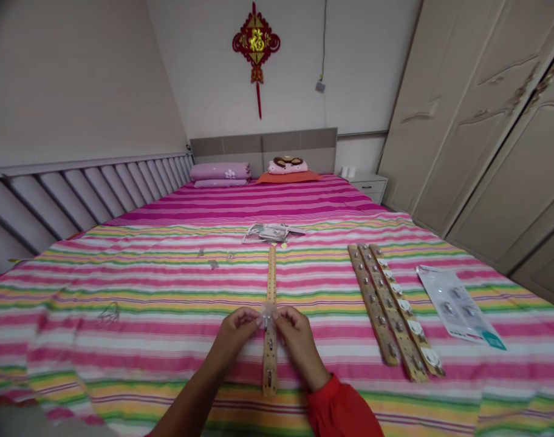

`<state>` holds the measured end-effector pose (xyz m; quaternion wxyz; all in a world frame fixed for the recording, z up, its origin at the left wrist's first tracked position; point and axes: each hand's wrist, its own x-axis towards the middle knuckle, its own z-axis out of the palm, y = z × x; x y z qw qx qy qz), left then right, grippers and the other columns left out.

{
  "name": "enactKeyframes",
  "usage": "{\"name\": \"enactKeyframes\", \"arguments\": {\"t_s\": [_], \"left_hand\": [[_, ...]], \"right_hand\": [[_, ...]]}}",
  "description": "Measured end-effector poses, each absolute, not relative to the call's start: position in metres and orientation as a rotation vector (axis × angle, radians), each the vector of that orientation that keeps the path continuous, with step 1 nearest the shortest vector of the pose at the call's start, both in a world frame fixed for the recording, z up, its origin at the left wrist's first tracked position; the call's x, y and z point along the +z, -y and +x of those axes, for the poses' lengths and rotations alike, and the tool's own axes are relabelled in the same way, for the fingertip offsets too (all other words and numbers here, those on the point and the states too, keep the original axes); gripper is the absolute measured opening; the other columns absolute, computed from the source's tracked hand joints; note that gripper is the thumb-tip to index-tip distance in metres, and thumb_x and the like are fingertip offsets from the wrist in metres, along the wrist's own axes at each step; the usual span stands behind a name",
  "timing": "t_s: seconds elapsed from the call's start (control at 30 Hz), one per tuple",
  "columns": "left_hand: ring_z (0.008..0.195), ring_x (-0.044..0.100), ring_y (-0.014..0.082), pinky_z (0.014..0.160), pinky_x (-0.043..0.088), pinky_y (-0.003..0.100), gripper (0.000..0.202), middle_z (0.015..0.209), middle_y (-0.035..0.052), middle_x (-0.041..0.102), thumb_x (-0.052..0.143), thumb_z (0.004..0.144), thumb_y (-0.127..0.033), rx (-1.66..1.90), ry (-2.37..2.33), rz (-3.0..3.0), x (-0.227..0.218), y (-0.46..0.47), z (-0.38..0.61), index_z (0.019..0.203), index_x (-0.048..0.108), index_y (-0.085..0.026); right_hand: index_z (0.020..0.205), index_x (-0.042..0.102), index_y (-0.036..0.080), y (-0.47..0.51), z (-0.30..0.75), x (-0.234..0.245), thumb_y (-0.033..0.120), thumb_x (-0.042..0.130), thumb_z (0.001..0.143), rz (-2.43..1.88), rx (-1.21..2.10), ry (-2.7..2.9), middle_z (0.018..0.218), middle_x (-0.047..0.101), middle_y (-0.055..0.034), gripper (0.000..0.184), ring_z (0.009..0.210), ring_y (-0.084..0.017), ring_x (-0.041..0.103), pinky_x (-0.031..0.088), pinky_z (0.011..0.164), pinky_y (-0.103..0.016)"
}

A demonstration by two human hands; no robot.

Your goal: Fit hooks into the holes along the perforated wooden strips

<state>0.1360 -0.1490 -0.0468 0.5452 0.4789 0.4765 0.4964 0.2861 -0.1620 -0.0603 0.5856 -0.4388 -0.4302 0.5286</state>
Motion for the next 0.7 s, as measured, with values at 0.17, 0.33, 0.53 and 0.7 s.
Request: {"name": "enactKeyframes", "arguments": {"t_s": [0.17, 0.33, 0.53, 0.7], "left_hand": [[0.055, 0.058, 0.0130, 0.058, 0.046, 0.025, 0.027, 0.056, 0.0000, 0.063, 0.078, 0.053, -0.036, 1.197, -1.132, 1.150, -0.049, 0.109, 0.144, 0.063, 0.064, -0.015], [0.057, 0.060, 0.0152, 0.060, 0.047, 0.027, 0.025, 0.059, 0.0014, 0.065, 0.074, 0.052, -0.036, 1.188, -1.192, 1.166, -0.063, 0.077, 0.149, 0.062, 0.062, -0.016], [0.056, 0.059, 0.0149, 0.058, 0.044, 0.026, 0.017, 0.053, -0.0008, 0.061, 0.068, 0.055, -0.031, 1.148, -1.306, 1.194, -0.084, 0.061, 0.153, 0.058, 0.060, -0.017], [0.056, 0.058, 0.0147, 0.058, 0.043, 0.025, 0.012, 0.053, -0.0012, 0.061, 0.065, 0.058, -0.028, 1.128, -1.383, 1.202, -0.095, 0.054, 0.155, 0.058, 0.060, -0.017]], "right_hand": [[0.058, 0.062, 0.019, 0.122, 0.294, -0.062, 0.050, 0.075, 0.063, -1.071, 1.152, 1.072, 0.045, 0.051, 0.0039, 0.035, 0.041, -0.010, 0.038, 0.029, 0.040, -0.023], [0.053, 0.058, 0.018, 0.086, 0.296, -0.077, 0.056, 0.074, 0.056, -1.097, 1.084, 1.090, 0.051, 0.058, -0.0004, 0.041, 0.050, -0.014, 0.050, 0.039, 0.049, -0.026], [0.049, 0.051, 0.020, 0.066, 0.297, -0.098, 0.052, 0.072, 0.057, -1.168, 1.018, 1.108, 0.047, 0.048, 0.0037, 0.039, 0.049, -0.012, 0.041, 0.032, 0.047, -0.024], [0.050, 0.049, 0.020, 0.058, 0.296, -0.107, 0.050, 0.069, 0.060, -1.204, 0.992, 1.123, 0.047, 0.044, 0.0054, 0.037, 0.049, -0.011, 0.038, 0.029, 0.046, -0.024]]}}
